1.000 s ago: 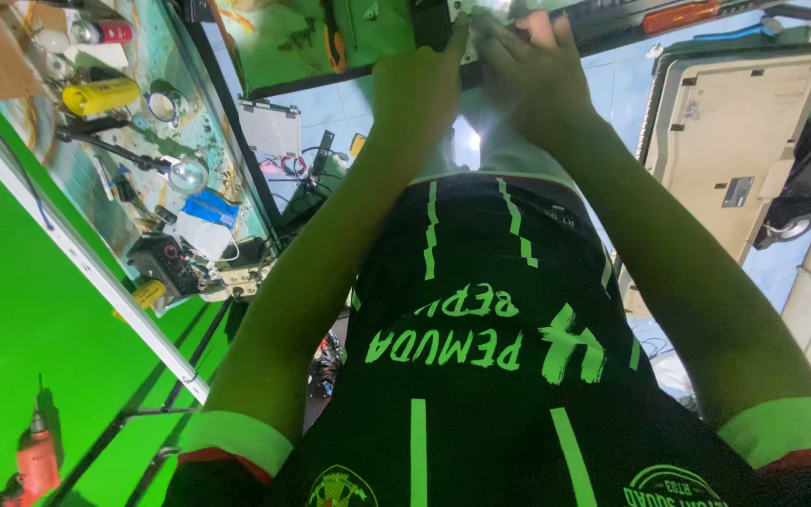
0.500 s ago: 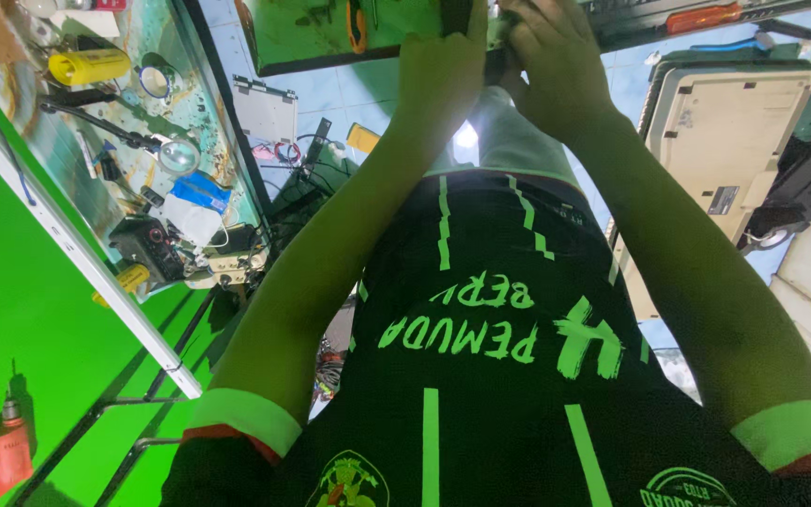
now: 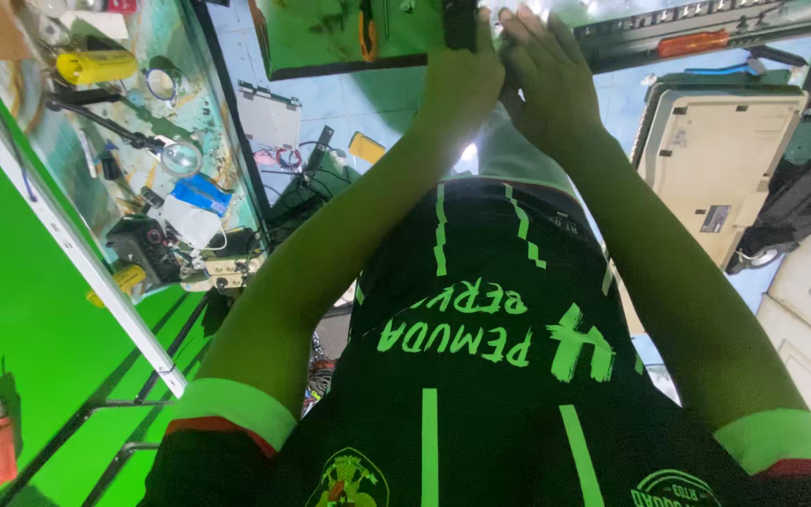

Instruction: The person handles small components from a bowl and uses a screwdriver on an open electronic keyboard.

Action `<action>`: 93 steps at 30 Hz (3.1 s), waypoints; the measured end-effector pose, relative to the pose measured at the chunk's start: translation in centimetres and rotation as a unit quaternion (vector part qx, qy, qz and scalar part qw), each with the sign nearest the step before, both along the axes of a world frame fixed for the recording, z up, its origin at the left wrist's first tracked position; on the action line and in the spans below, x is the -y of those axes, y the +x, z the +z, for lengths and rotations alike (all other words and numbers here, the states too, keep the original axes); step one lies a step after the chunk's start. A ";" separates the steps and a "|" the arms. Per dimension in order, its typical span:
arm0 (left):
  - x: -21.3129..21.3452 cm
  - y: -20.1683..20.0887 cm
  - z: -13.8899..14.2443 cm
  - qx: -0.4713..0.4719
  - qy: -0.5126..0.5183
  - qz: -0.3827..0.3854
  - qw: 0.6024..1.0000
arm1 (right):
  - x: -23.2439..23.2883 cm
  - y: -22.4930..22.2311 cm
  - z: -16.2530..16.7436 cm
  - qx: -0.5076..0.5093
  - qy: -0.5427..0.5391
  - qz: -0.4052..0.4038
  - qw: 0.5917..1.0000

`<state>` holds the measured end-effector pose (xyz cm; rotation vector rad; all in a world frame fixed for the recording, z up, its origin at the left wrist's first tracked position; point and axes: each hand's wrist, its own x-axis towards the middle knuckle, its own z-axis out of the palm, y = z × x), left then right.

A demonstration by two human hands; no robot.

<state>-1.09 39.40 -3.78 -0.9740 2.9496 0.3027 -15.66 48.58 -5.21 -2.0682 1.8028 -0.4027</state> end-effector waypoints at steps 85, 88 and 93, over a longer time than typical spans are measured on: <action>14.4 18.3 3.9 -0.120 0.150 0.304 0.933 | 20.1 16.6 2.3 0.082 -0.100 -0.049 0.990; 14.7 18.3 3.0 -0.084 0.163 0.287 0.940 | 20.3 16.3 2.1 0.073 -0.016 -0.044 0.996; 14.0 18.4 2.3 -0.082 0.085 0.257 0.959 | 20.1 16.4 3.8 0.122 -0.055 -0.060 0.989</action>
